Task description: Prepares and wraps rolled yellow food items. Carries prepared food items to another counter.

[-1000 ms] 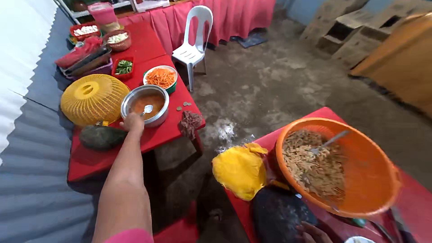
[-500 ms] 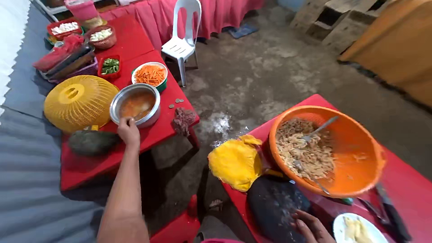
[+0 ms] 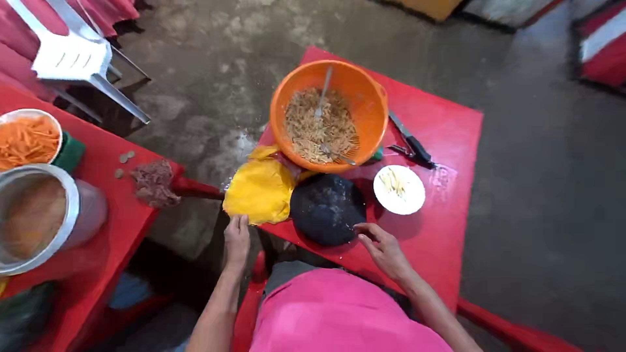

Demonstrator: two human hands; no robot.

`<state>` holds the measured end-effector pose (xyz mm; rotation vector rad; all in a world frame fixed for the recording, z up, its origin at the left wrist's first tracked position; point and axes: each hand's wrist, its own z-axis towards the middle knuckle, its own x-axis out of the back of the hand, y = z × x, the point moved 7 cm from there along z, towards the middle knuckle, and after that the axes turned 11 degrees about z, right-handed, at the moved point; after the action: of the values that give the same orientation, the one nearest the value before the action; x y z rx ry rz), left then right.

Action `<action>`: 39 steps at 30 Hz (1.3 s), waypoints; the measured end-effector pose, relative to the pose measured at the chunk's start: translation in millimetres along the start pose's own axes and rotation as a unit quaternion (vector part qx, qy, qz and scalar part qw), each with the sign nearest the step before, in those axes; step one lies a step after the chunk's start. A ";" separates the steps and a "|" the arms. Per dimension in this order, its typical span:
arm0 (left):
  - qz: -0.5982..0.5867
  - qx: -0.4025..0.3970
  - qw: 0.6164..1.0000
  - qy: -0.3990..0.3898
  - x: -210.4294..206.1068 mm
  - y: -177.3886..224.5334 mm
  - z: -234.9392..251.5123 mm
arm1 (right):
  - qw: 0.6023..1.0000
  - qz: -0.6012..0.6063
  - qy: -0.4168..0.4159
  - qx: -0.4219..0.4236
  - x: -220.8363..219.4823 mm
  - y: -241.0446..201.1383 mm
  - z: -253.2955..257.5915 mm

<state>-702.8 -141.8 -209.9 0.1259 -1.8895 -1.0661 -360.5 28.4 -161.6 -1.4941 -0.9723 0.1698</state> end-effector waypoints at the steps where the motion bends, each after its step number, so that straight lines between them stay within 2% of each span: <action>1: -0.004 -0.007 1.000 0.007 -5.5 3.7 2.9 | 1.000 -0.008 -0.003 -0.006 0.4 3.5 -7.2; 6: 0.011 -0.035 0.999 -0.015 -21.6 28.1 16.6 | 0.998 -0.025 -0.018 -0.051 4.3 19.4 -38.4; 10: 0.094 -0.065 0.993 0.028 -10.8 33.3 43.2 | 0.995 -0.040 -0.036 -0.080 7.6 30.5 -49.5; 12: 0.124 -0.004 0.992 0.018 -3.5 9.3 76.2 | 0.994 -0.053 -0.040 -0.086 8.1 34.5 -52.0; 15: 0.108 0.129 0.985 -0.045 -5.1 -31.4 112.9 | 0.992 -0.062 -0.062 -0.091 2.3 39.1 -51.6; 16: 0.104 0.134 0.984 -0.061 -6.7 -31.6 116.0 | 0.992 -0.066 -0.070 -0.087 -1.0 40.1 -50.0; 18: 0.121 0.091 0.986 -0.070 -9.4 -13.0 116.0 | 0.989 -0.079 -0.089 -0.082 -8.6 37.2 -44.5; 21: 0.138 0.031 0.990 -0.024 -10.5 10.9 110.5 | 0.985 -0.101 -0.120 -0.077 -22.5 27.7 -29.6; 23: 0.112 0.039 0.992 -0.037 -15.1 10.1 109.6 | 0.981 -0.115 -0.146 -0.063 -33.2 18.7 -15.4; 25: 0.089 0.075 0.988 -0.101 -21.0 0.5 111.1 | 0.979 -0.105 -0.171 -0.040 -46.4 8.4 -0.4; 27: 0.095 0.072 0.982 -0.147 -26.2 2.2 113.6 | 0.976 -0.074 -0.204 -0.027 -60.2 -2.3 16.1; 29: 0.069 0.073 0.983 -0.154 -29.8 8.5 112.8 | 0.974 -0.030 -0.224 -0.018 -72.5 -10.7 33.2; 31: -0.033 0.097 0.985 -0.137 -32.4 6.5 106.9 | 0.971 -0.012 -0.238 -0.015 -83.5 -16.1 48.4; 34: -0.190 0.129 0.964 -0.135 -40.2 3.4 98.5 | 0.967 -0.003 -0.256 -0.012 -95.6 -25.6 62.1; 39: -0.112 0.155 0.970 -0.152 -41.1 -2.3 103.5 | 0.958 0.016 -0.287 -0.026 -112.3 -24.1 67.9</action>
<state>-759.2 -59.2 -258.7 0.3824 -2.3580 -0.9699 -484.8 3.7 -203.3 -1.5393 -1.4194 0.6323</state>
